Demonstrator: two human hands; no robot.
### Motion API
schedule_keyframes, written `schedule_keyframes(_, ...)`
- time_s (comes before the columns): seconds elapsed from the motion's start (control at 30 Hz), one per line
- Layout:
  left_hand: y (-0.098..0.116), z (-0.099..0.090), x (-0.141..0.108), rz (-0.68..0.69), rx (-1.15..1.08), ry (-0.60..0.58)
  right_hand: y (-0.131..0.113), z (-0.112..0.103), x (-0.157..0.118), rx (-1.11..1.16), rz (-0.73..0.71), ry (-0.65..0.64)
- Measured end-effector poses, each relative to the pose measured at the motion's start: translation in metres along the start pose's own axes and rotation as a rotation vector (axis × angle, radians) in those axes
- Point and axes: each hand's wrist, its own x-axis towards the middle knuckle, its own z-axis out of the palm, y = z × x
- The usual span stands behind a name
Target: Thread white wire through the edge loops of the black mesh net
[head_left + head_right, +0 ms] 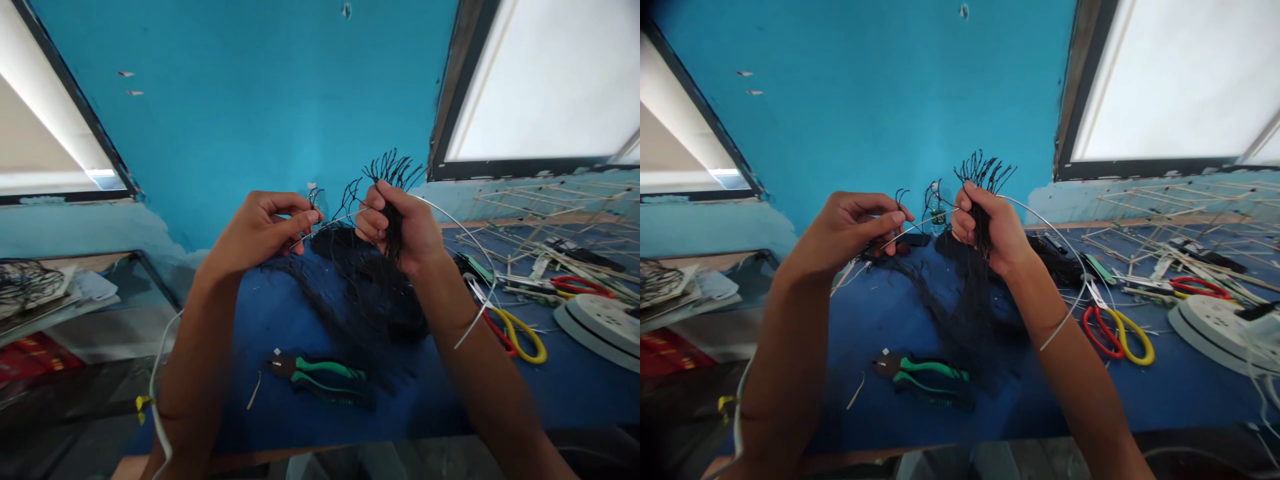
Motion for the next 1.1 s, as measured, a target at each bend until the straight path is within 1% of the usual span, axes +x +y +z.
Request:
schedule_keyframes(0.07,0.000,0.000,0.000,-0.010,-0.006,-0.022,0.002,0.001,-0.001,-0.041,-0.025,-0.005)
schedule_keyframes(0.2,0.002,0.000,0.001,-0.019,-0.002,-0.037,0.003,0.002,-0.004,-0.118,-0.122,0.027)
schedule_keyframes(0.3,0.001,0.001,0.001,-0.018,0.006,-0.035,0.003,0.001,-0.004,-0.137,-0.175,0.008)
schedule_keyframes(0.43,0.001,0.002,0.002,-0.003,0.011,-0.051,0.010,-0.002,-0.003,-0.169,-0.179,-0.062)
schedule_keyframes(0.53,0.000,0.003,0.003,-0.010,0.011,-0.064,0.019,0.001,-0.002,-0.173,-0.168,-0.088)
schedule_keyframes(0.6,-0.001,0.003,0.004,-0.010,0.005,-0.082,0.024,0.006,-0.002,-0.134,-0.110,-0.117)
schedule_keyframes(0.7,-0.004,0.003,0.004,-0.001,0.001,-0.104,0.028,0.012,-0.003,-0.068,0.051,-0.183)
schedule_keyframes(0.77,-0.006,0.004,0.005,0.001,-0.007,-0.089,0.027,0.015,-0.004,-0.036,0.136,-0.199)
schedule_keyframes(0.93,-0.008,0.007,0.006,0.027,-0.037,-0.034,0.026,0.014,-0.003,0.074,0.244,-0.182)
schedule_keyframes(1.1,-0.005,0.006,0.003,0.056,-0.023,-0.059,0.031,0.011,0.002,0.247,0.318,-0.147)
